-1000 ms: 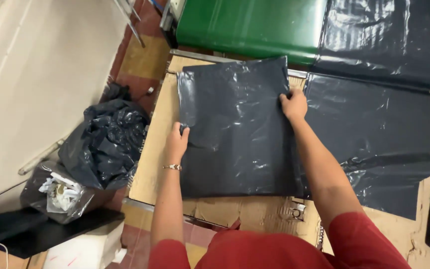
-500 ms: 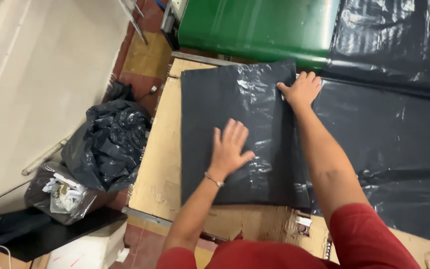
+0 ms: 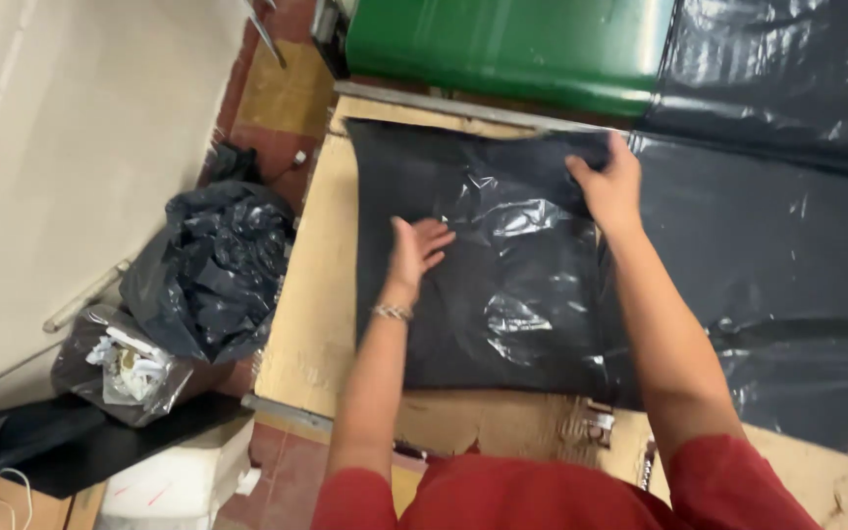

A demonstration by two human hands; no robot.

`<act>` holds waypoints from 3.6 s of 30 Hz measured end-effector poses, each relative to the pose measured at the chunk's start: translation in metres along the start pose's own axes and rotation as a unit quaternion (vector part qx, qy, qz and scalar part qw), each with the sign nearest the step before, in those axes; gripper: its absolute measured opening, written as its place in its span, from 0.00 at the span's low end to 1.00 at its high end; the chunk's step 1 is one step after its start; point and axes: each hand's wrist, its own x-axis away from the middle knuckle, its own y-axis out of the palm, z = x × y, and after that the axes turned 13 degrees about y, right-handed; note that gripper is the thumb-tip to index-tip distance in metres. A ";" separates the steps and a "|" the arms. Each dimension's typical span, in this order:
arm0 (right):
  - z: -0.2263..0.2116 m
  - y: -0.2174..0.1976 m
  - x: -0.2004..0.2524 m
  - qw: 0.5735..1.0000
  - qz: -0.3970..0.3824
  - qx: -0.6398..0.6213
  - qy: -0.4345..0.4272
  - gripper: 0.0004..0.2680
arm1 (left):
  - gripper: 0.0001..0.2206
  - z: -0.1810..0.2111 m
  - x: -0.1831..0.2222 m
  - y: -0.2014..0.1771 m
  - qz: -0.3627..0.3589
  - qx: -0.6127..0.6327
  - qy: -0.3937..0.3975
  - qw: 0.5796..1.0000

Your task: Catching, folding, and stacking plastic bags from a production line into a crate

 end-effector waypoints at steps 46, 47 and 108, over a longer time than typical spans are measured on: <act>0.139 0.035 0.439 0.942 -0.322 -0.016 -0.088 0.11 | 0.30 0.078 0.161 -0.042 -0.466 -0.138 -0.166 0.858; 0.169 0.030 0.435 0.944 -0.310 -0.062 0.094 0.11 | 0.45 0.065 0.139 -0.056 -0.446 -0.060 -0.332 0.829; 0.083 -0.437 0.266 0.962 0.263 0.028 -0.063 0.09 | 0.24 0.268 0.016 0.243 -0.313 0.002 0.114 0.943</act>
